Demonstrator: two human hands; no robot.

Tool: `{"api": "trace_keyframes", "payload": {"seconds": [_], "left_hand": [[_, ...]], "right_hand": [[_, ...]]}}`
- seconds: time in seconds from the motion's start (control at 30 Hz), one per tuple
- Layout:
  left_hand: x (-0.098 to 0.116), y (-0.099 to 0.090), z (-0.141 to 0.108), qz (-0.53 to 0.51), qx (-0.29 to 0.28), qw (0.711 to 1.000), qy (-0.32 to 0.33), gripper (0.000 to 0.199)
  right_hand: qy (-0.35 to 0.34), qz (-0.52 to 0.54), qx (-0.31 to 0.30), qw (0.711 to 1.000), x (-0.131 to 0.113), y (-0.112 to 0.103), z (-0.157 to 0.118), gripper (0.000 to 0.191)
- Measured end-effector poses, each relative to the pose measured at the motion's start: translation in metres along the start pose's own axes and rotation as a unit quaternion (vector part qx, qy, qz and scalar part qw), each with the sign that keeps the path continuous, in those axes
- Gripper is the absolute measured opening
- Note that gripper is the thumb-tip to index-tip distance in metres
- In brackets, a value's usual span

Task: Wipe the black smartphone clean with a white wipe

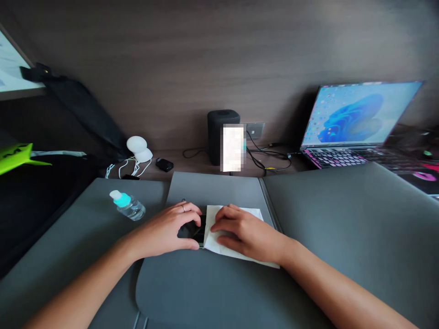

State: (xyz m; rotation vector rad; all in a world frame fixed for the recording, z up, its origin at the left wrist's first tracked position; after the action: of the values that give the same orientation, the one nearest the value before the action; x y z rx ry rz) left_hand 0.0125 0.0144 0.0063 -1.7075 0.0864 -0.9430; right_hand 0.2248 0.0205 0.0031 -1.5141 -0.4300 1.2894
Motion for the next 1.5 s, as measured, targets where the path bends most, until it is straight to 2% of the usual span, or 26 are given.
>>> {"api": "trace_keyframes", "payload": {"seconds": [0.2, 0.37, 0.53, 0.73, 0.93, 1.1, 1.23, 1.37, 1.5], "left_hand": [[-0.001, 0.0, 0.001, -0.006, 0.002, 1.0, 0.005, 0.026], [-0.001, 0.0, 0.001, -0.006, -0.005, 1.0, -0.004, 0.026], [-0.001, 0.001, 0.0, 0.002, -0.003, 1.0, 0.0, 0.027], [-0.003, 0.001, -0.001, 0.0, 0.001, 1.0, 0.005, 0.025], [-0.001, 0.001, 0.0, 0.004, 0.006, 1.0, 0.006, 0.027], [-0.001, 0.0, -0.001, 0.001, 0.006, 1.0, 0.008, 0.026], [-0.001, 0.0, 0.0, 0.003, 0.004, 1.0, 0.007, 0.027], [-0.001, 0.0, -0.001, 0.0, 0.002, 1.0, 0.005, 0.026], [-0.002, 0.001, -0.001, -0.003, 0.002, 1.0, 0.001, 0.025]], "right_hand": [[-0.031, -0.015, -0.004, 0.999, -0.004, 0.0, 0.002, 0.027], [-0.004, -0.007, 0.004, 1.0, -0.002, -0.002, 0.0, 0.027], [-0.03, -0.007, -0.004, 1.0, -0.002, -0.001, -0.001, 0.029], [0.009, 0.02, -0.01, 1.0, 0.007, -0.007, -0.008, 0.028], [-0.004, 0.033, -0.016, 0.999, 0.006, -0.004, -0.003, 0.027], [0.033, 0.058, 0.001, 0.998, 0.014, -0.009, -0.011, 0.025], [0.008, 0.05, 0.012, 0.999, 0.011, -0.004, -0.003, 0.026], [-0.007, 0.063, -0.007, 0.998, 0.009, -0.005, -0.003, 0.025], [0.038, 0.081, -0.028, 0.996, 0.015, -0.013, -0.014, 0.022]]}}
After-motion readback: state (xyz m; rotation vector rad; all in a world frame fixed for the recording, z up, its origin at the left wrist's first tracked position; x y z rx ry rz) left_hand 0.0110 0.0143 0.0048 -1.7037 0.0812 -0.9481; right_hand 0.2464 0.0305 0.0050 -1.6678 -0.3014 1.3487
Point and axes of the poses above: each hand's wrist, its own z-axis towards the middle knuckle, its own y-axis out of the palm, x = y × z, the point moved 3 cm from there along z, towards the middle knuckle, and after that the axes turned 2 degrees about -x, right-handed, at the moved point
